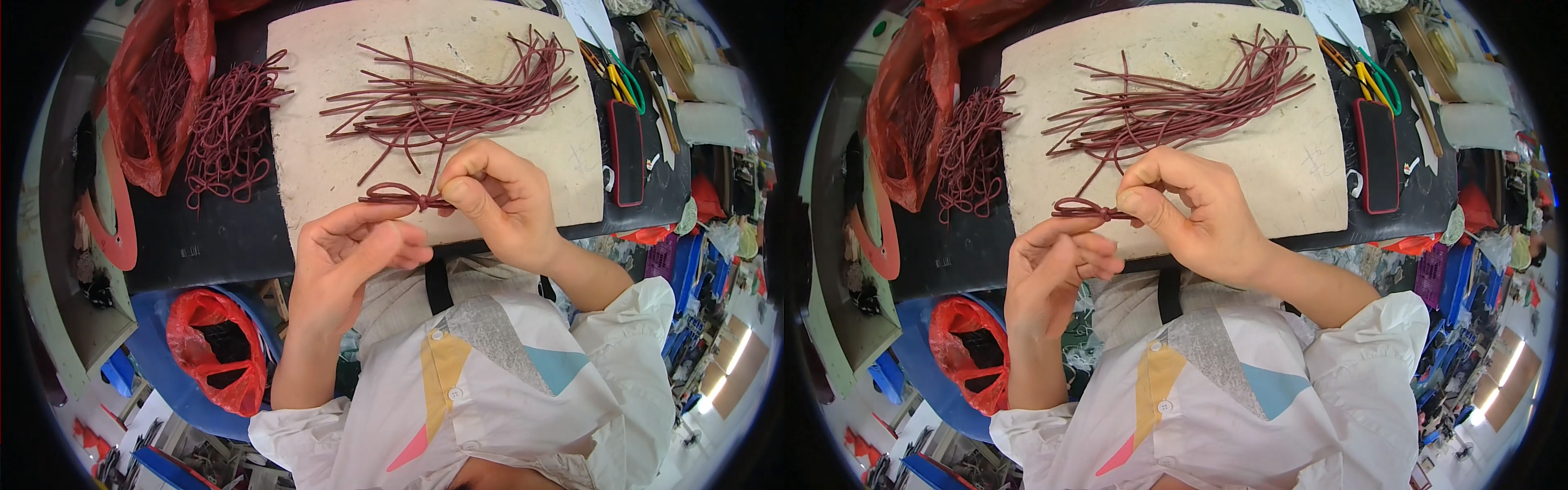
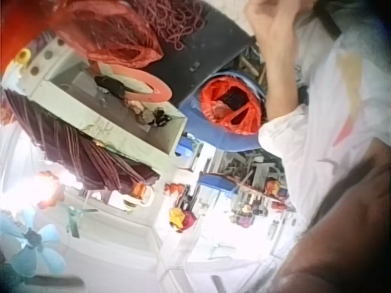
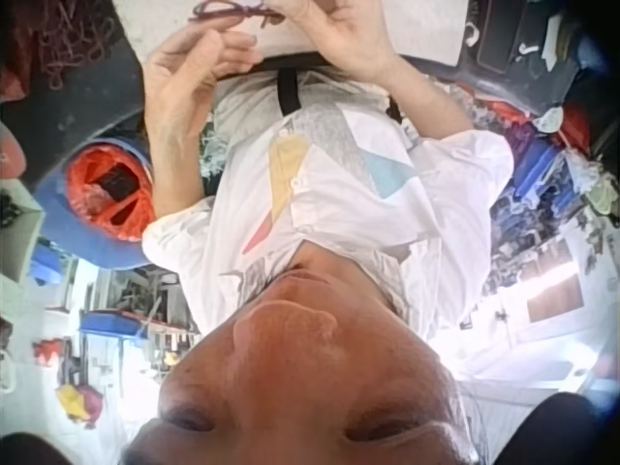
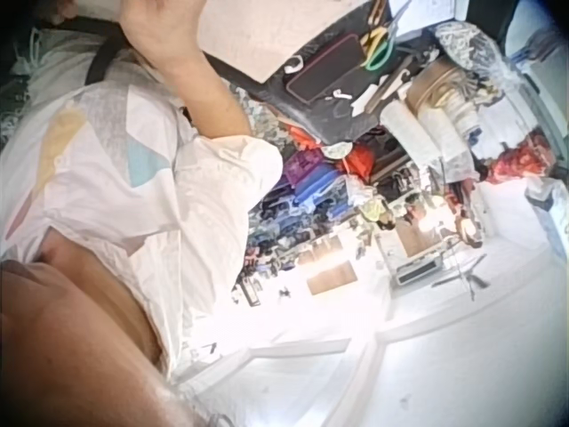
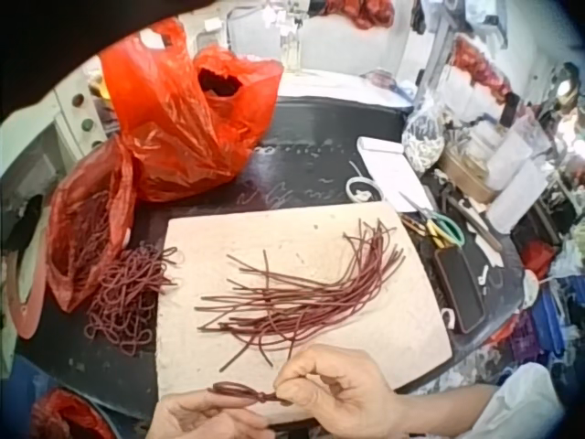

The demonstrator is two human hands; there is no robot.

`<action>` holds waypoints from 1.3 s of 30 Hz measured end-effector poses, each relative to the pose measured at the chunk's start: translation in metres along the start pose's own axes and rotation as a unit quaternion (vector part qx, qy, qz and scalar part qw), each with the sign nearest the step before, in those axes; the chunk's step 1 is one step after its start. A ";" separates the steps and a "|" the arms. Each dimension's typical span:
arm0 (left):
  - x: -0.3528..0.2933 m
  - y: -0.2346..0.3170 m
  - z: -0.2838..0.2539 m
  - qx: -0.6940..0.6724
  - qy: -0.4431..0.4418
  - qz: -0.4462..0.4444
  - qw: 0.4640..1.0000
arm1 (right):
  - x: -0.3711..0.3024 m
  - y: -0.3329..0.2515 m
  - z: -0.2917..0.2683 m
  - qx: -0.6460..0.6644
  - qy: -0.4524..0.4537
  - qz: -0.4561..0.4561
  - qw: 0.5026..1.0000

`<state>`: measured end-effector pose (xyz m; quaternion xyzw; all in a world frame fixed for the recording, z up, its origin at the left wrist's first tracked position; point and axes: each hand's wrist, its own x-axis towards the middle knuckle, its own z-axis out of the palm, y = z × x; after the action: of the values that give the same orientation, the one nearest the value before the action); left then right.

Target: The recorder is manually tying knots in multiple thin red cord-like shoe components at a workbench.

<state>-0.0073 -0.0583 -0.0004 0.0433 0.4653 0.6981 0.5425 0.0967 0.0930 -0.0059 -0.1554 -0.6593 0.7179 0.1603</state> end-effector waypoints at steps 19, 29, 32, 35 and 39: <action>0.004 -0.014 0.010 -0.026 0.040 0.019 0.999 | 0.007 -0.006 0.001 0.100 -0.031 0.143 0.984; 0.000 -0.022 0.005 -0.028 0.027 0.043 0.998 | 0.007 -0.011 0.002 0.121 -0.043 0.177 0.976; -0.001 -0.020 0.004 -0.020 0.023 0.037 0.999 | 0.007 -0.008 0.001 0.117 -0.054 0.161 0.979; -0.002 -0.020 0.000 -0.017 0.007 0.043 0.999 | 0.007 -0.005 0.001 0.129 -0.065 0.147 0.978; -0.001 -0.021 -0.009 -0.031 -0.029 0.044 0.998 | 0.008 -0.004 -0.001 0.162 -0.077 0.165 0.970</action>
<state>0.0033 -0.0651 -0.0198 0.0671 0.4253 0.7335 0.5260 0.0901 0.0977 -0.0024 -0.1788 -0.5100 0.8413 0.0113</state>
